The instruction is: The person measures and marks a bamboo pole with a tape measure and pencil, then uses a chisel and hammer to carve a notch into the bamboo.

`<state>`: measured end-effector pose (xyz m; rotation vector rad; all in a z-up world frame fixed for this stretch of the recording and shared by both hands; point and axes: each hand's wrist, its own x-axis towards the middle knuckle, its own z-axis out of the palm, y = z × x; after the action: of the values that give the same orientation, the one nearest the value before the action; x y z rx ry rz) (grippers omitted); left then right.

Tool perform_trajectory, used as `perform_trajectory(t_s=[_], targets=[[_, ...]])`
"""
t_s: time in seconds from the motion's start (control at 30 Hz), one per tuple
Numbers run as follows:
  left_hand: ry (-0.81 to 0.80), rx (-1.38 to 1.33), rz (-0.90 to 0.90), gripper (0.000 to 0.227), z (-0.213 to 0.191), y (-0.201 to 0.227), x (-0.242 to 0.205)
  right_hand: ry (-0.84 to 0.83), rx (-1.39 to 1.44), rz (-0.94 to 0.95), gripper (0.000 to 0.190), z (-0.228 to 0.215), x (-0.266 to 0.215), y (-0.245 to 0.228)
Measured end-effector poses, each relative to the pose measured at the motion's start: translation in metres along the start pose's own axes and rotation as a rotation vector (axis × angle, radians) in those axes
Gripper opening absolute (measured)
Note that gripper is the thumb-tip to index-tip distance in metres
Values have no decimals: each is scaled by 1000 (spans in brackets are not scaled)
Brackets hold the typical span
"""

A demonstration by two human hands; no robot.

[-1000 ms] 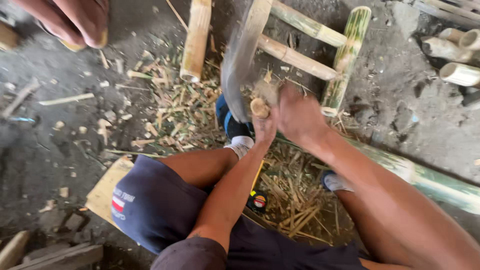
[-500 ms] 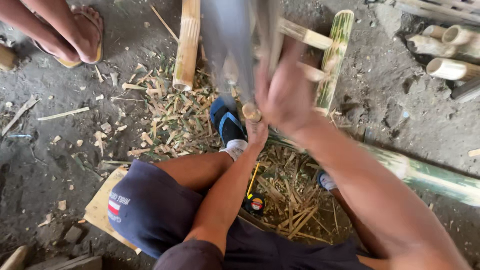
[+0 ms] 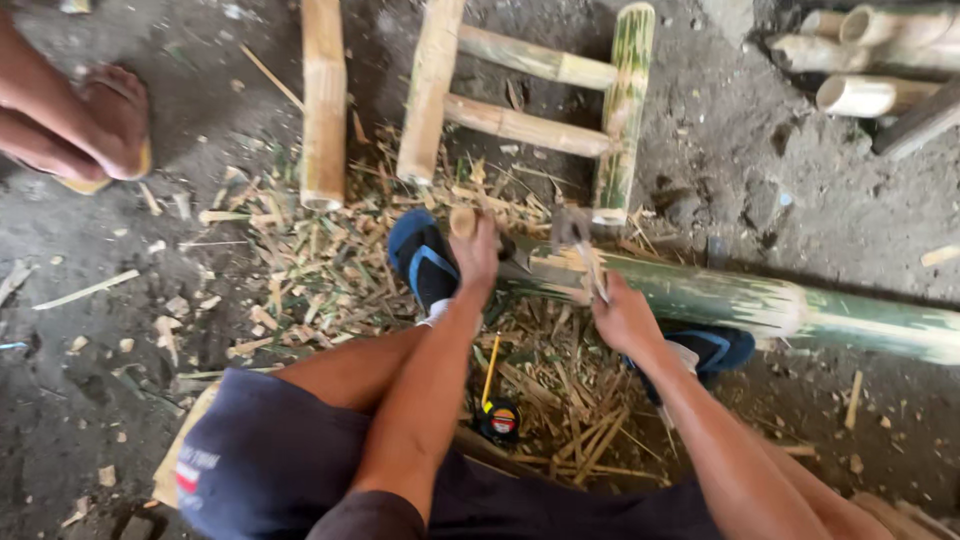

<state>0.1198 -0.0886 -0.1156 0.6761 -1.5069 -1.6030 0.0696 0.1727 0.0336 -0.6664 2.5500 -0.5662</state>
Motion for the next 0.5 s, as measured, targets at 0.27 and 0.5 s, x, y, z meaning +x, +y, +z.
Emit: perform_trajectory(t_s=[0.27,0.5], targets=[[-95,-208,-618,22,48,26,87,20,116,169,28,78,-51,116],[113,-88,-299,28,49,68,45,-41,178,229,33,97,-58,90]])
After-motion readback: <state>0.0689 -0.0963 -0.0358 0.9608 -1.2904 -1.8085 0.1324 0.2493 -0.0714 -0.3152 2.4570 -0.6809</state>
